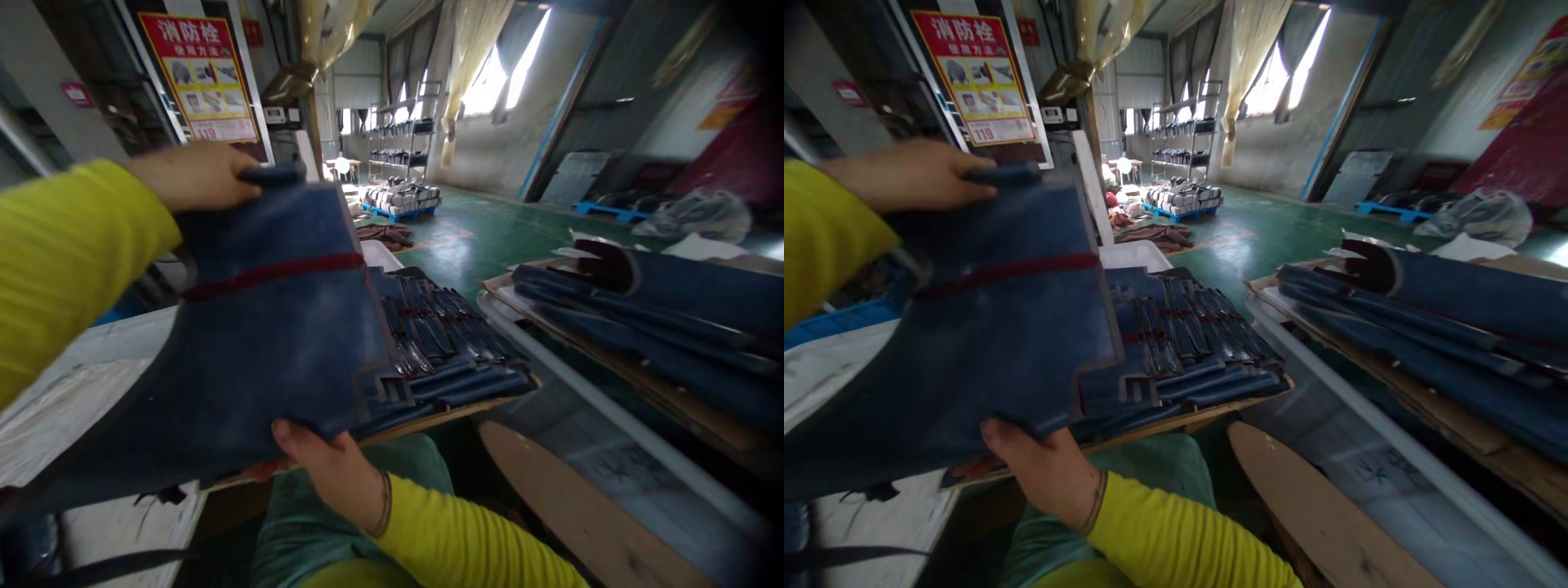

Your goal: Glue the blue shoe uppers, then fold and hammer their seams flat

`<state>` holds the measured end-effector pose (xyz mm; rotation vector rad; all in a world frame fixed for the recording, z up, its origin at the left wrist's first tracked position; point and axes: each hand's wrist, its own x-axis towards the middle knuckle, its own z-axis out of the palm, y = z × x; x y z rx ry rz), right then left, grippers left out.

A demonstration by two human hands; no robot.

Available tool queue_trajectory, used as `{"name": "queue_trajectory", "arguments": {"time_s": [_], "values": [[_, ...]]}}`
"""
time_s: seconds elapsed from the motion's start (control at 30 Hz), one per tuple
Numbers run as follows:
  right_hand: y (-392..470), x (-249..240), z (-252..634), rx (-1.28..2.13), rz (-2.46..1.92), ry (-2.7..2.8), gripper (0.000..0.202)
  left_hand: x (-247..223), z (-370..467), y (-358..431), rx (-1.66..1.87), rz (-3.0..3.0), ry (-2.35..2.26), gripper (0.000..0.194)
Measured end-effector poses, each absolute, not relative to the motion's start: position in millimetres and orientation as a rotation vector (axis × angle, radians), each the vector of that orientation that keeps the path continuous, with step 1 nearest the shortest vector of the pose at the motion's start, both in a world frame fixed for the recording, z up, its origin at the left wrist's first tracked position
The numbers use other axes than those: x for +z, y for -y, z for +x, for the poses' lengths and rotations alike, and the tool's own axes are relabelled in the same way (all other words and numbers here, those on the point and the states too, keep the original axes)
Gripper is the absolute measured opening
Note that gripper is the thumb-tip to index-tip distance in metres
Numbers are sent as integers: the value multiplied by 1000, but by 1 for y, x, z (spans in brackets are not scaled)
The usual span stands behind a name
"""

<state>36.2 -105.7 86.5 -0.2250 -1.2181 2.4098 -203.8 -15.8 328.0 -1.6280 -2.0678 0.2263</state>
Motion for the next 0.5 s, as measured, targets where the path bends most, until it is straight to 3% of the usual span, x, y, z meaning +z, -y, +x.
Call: {"name": "queue_trajectory", "arguments": {"time_s": [0.23, 0.5], "values": [[99, 67, 36, 2575, -454, 841, 31, 188, -166, -25, 446, -1968, 2182, 30], [78, 59, 24, 2563, -525, 744, 30, 148, -155, -49, 427, -1963, 2136, 31]]}}
